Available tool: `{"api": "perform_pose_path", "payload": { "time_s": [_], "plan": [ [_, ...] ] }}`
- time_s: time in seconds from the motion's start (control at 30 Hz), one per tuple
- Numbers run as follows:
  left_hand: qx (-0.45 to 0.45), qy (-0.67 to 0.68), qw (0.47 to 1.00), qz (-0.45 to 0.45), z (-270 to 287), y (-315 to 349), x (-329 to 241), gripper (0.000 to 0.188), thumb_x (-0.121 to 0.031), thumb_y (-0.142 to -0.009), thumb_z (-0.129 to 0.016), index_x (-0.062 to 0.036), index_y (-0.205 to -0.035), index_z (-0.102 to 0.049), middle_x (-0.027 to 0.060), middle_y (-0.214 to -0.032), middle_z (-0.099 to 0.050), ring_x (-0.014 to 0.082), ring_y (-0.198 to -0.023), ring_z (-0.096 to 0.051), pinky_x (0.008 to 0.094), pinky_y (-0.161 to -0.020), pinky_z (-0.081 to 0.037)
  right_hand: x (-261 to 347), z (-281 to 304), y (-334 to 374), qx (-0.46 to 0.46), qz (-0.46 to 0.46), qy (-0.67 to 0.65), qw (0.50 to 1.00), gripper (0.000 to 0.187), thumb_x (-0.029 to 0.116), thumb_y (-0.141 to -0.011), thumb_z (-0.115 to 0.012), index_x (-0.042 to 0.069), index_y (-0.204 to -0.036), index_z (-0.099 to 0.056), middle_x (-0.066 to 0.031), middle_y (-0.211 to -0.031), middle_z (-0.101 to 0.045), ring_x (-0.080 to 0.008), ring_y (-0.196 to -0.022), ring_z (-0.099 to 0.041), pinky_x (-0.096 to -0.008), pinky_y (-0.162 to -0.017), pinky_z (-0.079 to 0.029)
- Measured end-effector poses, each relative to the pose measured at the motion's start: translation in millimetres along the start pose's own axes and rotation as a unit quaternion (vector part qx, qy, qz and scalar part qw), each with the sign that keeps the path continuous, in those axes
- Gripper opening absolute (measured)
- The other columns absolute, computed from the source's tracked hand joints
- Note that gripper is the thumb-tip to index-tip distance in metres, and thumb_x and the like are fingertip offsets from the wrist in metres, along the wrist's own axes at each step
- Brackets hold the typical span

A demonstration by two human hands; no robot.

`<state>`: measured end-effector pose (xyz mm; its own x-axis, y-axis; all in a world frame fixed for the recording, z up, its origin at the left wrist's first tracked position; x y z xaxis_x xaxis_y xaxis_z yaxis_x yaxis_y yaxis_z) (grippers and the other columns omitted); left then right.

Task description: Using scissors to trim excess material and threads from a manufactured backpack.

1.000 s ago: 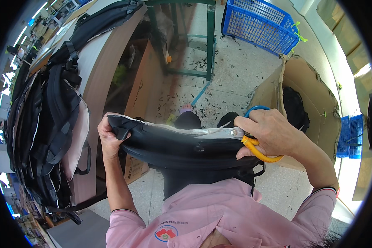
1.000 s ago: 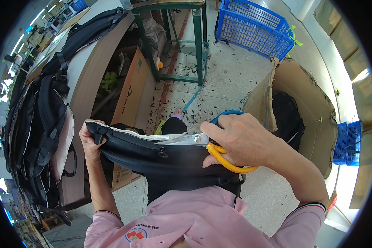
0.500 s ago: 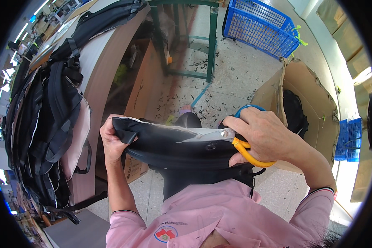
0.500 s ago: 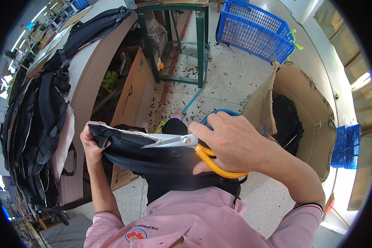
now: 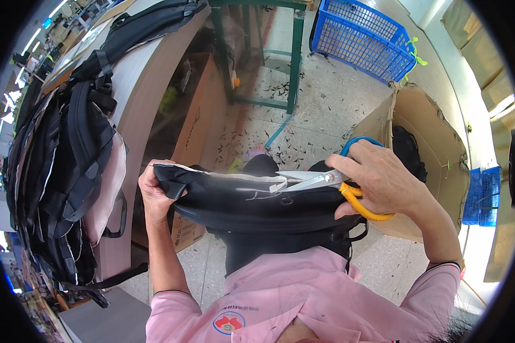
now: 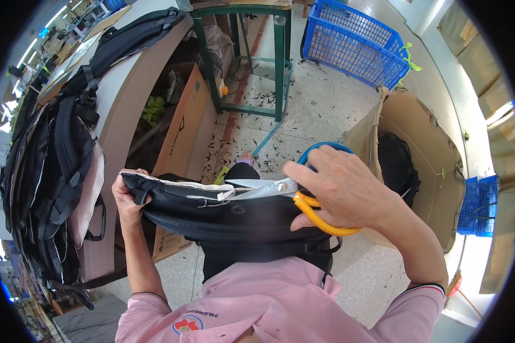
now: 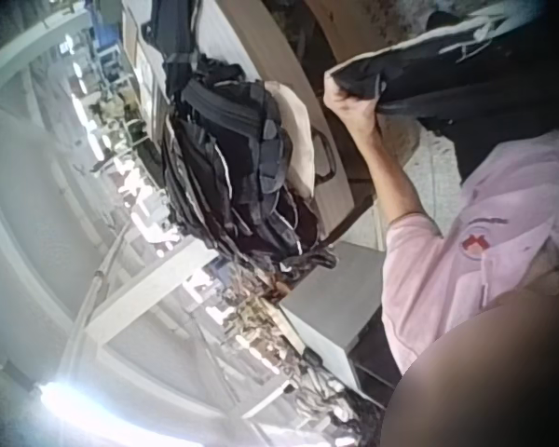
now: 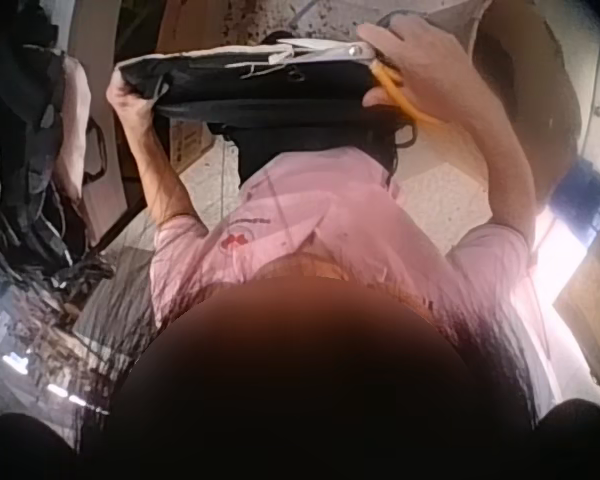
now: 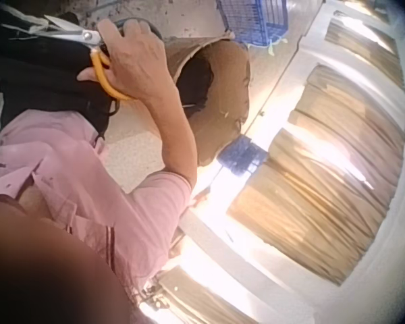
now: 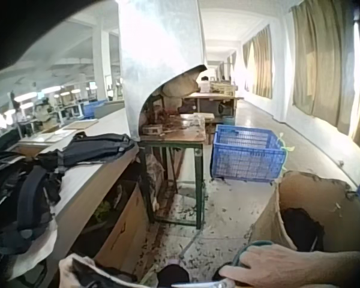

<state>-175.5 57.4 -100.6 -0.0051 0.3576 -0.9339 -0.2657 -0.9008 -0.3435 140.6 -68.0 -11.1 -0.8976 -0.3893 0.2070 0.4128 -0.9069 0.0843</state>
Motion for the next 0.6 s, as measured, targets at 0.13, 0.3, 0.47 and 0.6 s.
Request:
{"api": "perform_pose_path", "payload": {
  "time_s": [0.13, 0.3, 0.47, 0.6],
  "plan": [
    [0.014, 0.005, 1.0, -0.019, -4, -2, -1, 0.044, -0.007, -0.048, -0.081, -0.0024, -0.085, -0.059, 0.0032, -0.084, -0.06, 0.0129, -0.077, -0.056, 0.0248, -0.073, -0.045, 6, -1, -9, 0.007, 0.026, -0.029, 0.999, 0.06, 0.053, -0.069, -0.068, 0.008, -0.106, -0.052, -0.0108, -0.077, -0.047, -0.0266, -0.076, -0.049, -0.0367, -0.064, -0.04],
    [0.003, 0.004, 1.0, -0.015, -4, 0, -3, 0.043, -0.004, -0.047, -0.08, -0.0025, -0.084, -0.059, 0.003, -0.084, -0.059, 0.0125, -0.077, -0.056, 0.0246, -0.073, -0.045, 6, -8, -12, 0.018, 0.053, -0.057, 0.997, 0.055, 0.052, -0.071, -0.066, 0.008, -0.1, -0.053, -0.0096, -0.068, -0.049, -0.0264, -0.067, -0.053, -0.0362, -0.055, -0.041],
    [-0.003, -0.041, 0.999, 0.001, -5, 0, -2, 0.043, -0.004, -0.047, -0.079, -0.003, -0.085, -0.058, 0.0022, -0.083, -0.059, 0.0115, -0.076, -0.055, 0.0236, -0.072, -0.044, 3, -15, -8, -0.01, 0.055, -0.036, 0.998, 0.053, 0.052, -0.071, -0.066, 0.008, -0.096, -0.053, -0.0056, -0.057, -0.047, -0.0245, -0.055, -0.054, -0.0344, -0.046, -0.039],
    [-0.007, -0.039, 0.999, 0.021, -5, 2, -2, 0.043, -0.012, -0.049, -0.081, -0.0037, -0.083, -0.056, 0.0027, -0.079, -0.055, 0.0177, -0.078, -0.054, 0.0318, -0.077, -0.043, 9, -7, -10, 0.024, 0.037, -0.064, 0.997, 0.057, 0.054, -0.07, -0.066, 0.007, -0.099, -0.053, -0.0084, -0.063, -0.049, -0.0255, -0.062, -0.055, -0.0353, -0.051, -0.041]
  ]
}}
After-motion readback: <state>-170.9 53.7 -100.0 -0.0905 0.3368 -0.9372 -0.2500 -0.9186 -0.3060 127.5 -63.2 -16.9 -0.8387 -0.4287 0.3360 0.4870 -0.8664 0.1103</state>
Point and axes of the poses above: each hand's wrist, its own y-axis away from the middle knuckle, its own z-axis out of the back of the hand, x = y × z, the point moved 6 cm from there along -y, towards the middle knuckle
